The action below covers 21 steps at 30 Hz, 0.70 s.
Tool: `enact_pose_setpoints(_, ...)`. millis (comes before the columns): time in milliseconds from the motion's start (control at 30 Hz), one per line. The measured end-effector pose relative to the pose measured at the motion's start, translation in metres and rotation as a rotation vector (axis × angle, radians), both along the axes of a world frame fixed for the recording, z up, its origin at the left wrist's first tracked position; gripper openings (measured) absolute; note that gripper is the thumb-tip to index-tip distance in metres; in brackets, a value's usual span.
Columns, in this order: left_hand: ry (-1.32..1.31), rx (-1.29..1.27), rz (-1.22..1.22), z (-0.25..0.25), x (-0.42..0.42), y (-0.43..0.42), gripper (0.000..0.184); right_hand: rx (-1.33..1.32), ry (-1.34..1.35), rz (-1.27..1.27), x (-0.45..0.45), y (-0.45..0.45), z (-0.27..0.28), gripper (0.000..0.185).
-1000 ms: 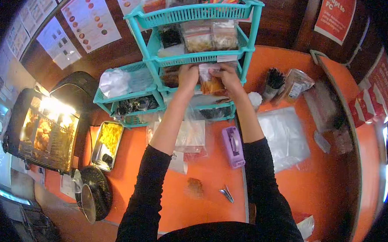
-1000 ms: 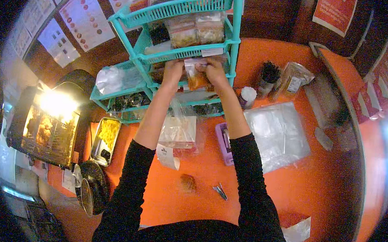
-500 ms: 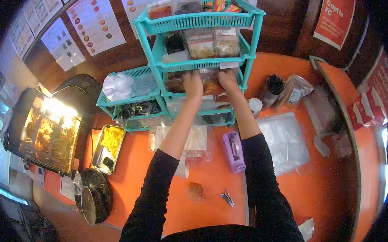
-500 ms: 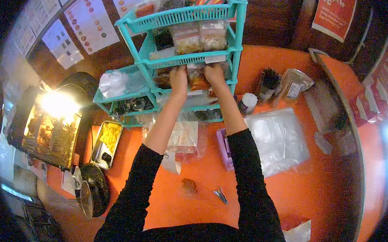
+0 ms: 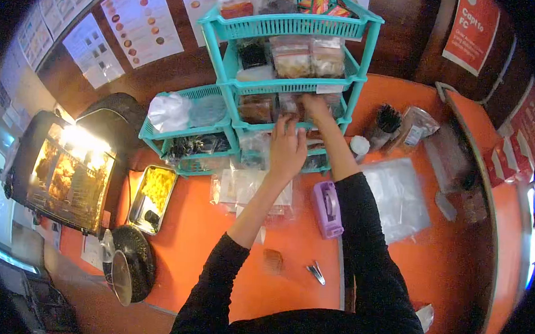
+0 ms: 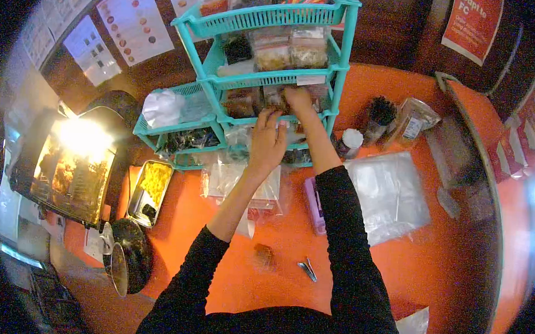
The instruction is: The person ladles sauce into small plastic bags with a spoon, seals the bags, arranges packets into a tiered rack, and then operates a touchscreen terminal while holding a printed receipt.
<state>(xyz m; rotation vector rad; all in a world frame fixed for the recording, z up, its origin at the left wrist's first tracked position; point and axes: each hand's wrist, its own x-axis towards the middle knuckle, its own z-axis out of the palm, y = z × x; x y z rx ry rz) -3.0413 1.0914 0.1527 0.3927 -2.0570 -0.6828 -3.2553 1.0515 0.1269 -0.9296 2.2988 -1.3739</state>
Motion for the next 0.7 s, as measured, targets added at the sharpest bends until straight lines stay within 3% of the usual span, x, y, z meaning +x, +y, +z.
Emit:
enact_pose_setpoints(100, -0.101, -0.107, 0.100, -0.009, 0.000, -0.001, 0.035, 0.263, 0.421, 0.176, 0.049, 0.047, 0.060, 0.032)
enact_pose_setpoints(167, -0.132, -0.268, 0.170, -0.008, 0.001, -0.001, 0.035, -0.015, 0.294, -0.064, 0.059, 0.049, 0.063, 0.033)
enact_pose_setpoints(233, -0.081, -0.208, 0.088, -0.002, 0.006, -0.002, 0.032, -0.166, 0.288, -0.159, 0.053, 0.043, 0.053, 0.035)
enact_pose_setpoints(367, 0.129, -0.031, -0.194, 0.009, 0.051, 0.003, 0.024, -0.191, 0.422, -0.124, 0.070, 0.062, 0.049, 0.039)
enact_pose_setpoints(400, 0.217, -0.054, -0.177, 0.010, 0.069, 0.007, 0.019, -0.332, 0.526, -0.113, 0.075, 0.071, 0.040, 0.037)
enact_pose_setpoints(500, 0.084, 0.105, -0.143, -0.001, 0.155, 0.023, 0.018, -0.583, 0.696, -0.127, 0.158, 0.128, 0.067, 0.030)
enact_pose_setpoints(567, -0.019, 0.182, -0.087, -0.032, 0.211, 0.032, 0.020, -0.532, 0.717, -0.016, 0.203, 0.168, 0.041, 0.023)
enact_pose_setpoints(633, -0.279, 0.308, -0.088, -0.081, 0.261, 0.039, 0.026, -0.337, 0.417, 0.150, 0.262, 0.211, 0.006, 0.019)
enact_pose_setpoints(667, -0.279, 0.308, -0.089, -0.099, 0.276, 0.045, 0.026, -0.103, 0.052, 0.257, 0.282, 0.228, -0.024, 0.027)
enact_pose_setpoints(700, -0.332, 0.273, -0.170, -0.114, 0.289, 0.052, 0.029, 0.020, 0.221, 0.378, 0.298, 0.247, -0.052, 0.038)
